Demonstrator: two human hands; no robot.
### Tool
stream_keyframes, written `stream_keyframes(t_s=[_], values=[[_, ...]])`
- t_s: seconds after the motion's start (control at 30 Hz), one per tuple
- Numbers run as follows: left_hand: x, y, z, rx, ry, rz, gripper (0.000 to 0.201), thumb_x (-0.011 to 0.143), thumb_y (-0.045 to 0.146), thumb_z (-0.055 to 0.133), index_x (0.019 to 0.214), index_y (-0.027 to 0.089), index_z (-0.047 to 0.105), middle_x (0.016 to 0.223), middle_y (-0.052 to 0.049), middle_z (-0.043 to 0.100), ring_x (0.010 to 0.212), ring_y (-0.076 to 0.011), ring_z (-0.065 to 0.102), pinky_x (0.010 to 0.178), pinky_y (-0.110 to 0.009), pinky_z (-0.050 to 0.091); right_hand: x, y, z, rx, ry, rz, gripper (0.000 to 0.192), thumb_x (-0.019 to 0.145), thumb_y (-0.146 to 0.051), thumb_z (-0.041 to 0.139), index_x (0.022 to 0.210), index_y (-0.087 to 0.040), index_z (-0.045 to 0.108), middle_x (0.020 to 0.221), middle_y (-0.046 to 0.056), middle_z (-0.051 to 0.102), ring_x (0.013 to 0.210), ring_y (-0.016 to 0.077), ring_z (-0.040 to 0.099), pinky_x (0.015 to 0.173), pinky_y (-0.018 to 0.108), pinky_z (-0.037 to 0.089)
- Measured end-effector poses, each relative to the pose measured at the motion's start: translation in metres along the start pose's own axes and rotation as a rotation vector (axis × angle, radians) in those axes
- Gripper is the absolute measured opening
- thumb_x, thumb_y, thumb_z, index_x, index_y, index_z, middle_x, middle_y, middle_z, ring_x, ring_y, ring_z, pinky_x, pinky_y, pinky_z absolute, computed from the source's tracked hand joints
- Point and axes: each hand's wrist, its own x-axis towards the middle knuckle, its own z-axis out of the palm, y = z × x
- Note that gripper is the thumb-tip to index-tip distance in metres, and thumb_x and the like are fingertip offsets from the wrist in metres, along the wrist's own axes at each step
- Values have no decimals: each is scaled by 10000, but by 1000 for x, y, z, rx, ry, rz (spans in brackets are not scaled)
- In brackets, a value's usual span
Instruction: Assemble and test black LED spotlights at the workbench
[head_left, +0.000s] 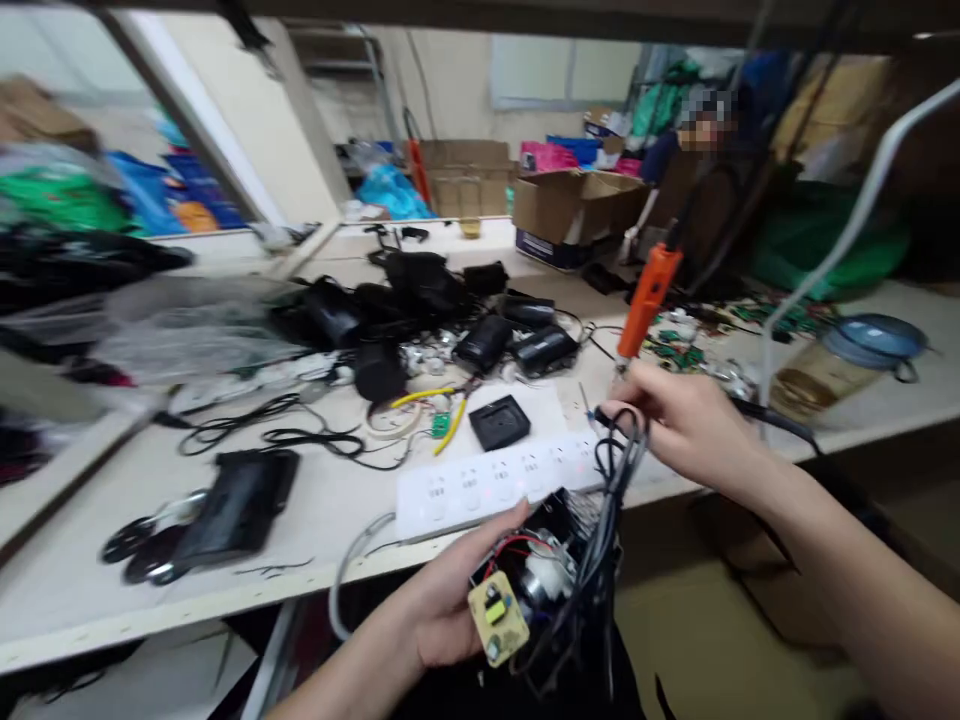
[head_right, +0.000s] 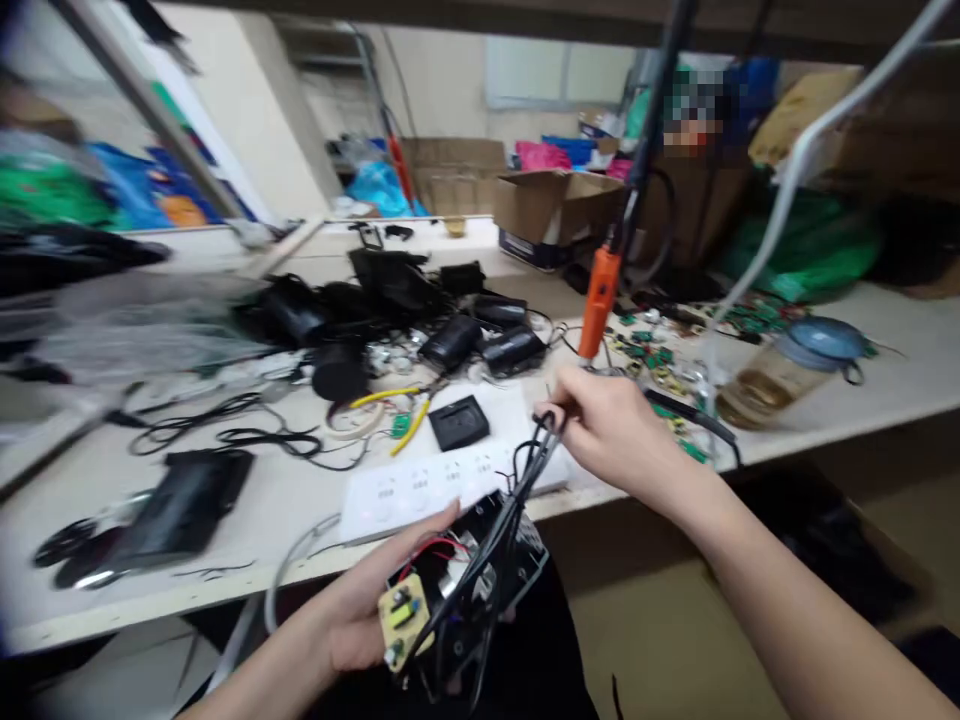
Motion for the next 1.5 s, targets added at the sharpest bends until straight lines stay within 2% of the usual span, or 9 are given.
stream_keyframes(t_s=[0.2,0.3,0.5,0.67,0.87,1.0,1.13,1.3,1.5], values=[[-53,77,-41,-147,289,836,305,958,374,506,1013,134,686,777,-44,749,614,-168,689,600,-262,555,34,-21,34,154,0,-62,74,838,-267,491,800,-231,544,695,15,663,602,174,603,581,275,423],[-61,99,-66,-198,370,974,252,961,325,502,987,149,680,740,-14,734,563,-145,661,528,-241,534,68,-29,68,82,-89,-58,73,852,-217,466,818,-233,529,734,5,677,665,182,631,627,279,444],[-73,105,-94,-248,350,1025,271,962,307,498,1009,117,685,812,-57,755,621,-161,688,624,-261,566,136,-52,107,-200,-37,-58,119,907,-211,443,833,-203,535,859,76,676,773,235,634,633,312,368],[-90,114,-113,-293,354,1090,285,959,310,508,1092,115,668,873,-76,762,712,-188,720,699,-286,582,153,-81,121,-320,-85,-176,118,904,-154,448,898,-169,565,939,109,639,727,236,627,594,318,307],[-112,124,-118,-301,442,1165,274,954,303,515,1097,125,666,788,-55,757,626,-179,708,616,-279,581,144,-86,141,-327,-253,-344,216,809,0,520,913,-174,592,906,49,622,742,194,644,613,282,379],[-113,125,-108,-292,468,1178,235,951,270,524,1037,122,685,796,-45,761,590,-152,691,594,-246,564,128,-95,150,0,-114,-480,162,916,-77,463,866,-191,567,821,33,602,709,174,614,624,278,444],[-93,119,-91,-281,362,1011,265,943,311,536,1003,110,698,755,-50,756,551,-155,673,558,-246,544,104,-116,163,327,81,-610,134,956,-138,478,1047,-200,553,894,44,619,796,173,616,695,278,497],[-56,107,-79,-309,236,815,285,936,338,540,873,107,695,674,-60,732,547,-165,661,551,-250,524,83,-112,177,334,212,-557,85,946,-121,503,964,-197,535,839,32,594,740,161,590,655,265,477],[-29,102,-80,-213,396,700,333,852,461,643,771,139,666,550,-17,660,455,-148,594,498,-242,486,71,-87,177,259,167,-435,100,948,-161,504,859,-206,503,764,4,578,665,156,580,601,269,434]])
